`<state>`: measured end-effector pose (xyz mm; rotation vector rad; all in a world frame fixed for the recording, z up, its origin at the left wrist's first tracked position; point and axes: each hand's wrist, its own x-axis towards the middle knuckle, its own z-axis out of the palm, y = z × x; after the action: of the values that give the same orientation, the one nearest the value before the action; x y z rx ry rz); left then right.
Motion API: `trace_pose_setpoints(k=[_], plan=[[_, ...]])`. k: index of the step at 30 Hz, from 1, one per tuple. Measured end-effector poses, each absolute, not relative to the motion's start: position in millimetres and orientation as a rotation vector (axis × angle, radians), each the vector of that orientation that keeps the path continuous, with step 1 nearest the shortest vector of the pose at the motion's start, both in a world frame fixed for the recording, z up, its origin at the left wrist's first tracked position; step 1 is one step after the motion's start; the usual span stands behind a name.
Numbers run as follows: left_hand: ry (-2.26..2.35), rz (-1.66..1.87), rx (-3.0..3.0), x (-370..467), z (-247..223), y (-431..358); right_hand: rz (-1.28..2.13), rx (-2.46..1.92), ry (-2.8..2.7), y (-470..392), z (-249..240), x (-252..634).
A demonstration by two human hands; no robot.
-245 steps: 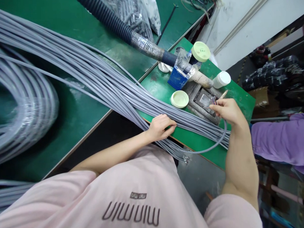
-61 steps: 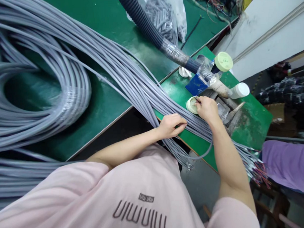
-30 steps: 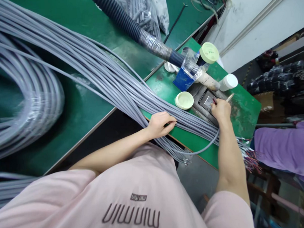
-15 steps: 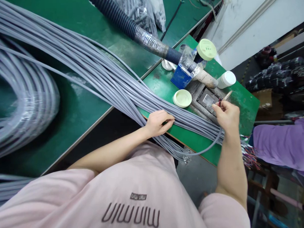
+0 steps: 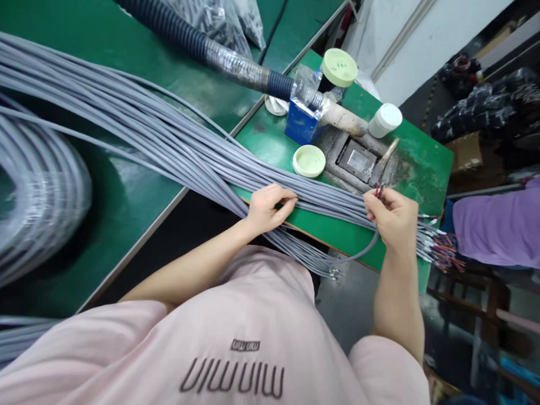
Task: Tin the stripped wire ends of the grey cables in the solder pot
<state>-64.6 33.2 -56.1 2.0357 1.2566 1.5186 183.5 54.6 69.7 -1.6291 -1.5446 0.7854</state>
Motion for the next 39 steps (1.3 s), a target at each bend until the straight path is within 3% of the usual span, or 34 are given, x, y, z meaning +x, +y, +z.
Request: trace_pose_setpoints(k=[13, 23, 33, 39], plan=[[1.321, 1.499, 2.036, -64, -52, 30, 1.295, -1.509, -1.39, 23, 57, 179], [1.32, 1.521, 2.045, -63, -54, 30, 1.409, -1.515, -1.375, 16, 57, 180], [1.37, 1.466, 2.026, -65, -52, 29, 1.234, -1.641, -1.13, -46, 56, 235], [1.128, 1.254, 2.209, -48, -43, 24, 0.788, -2.259, -1.036, -157, 8, 334]])
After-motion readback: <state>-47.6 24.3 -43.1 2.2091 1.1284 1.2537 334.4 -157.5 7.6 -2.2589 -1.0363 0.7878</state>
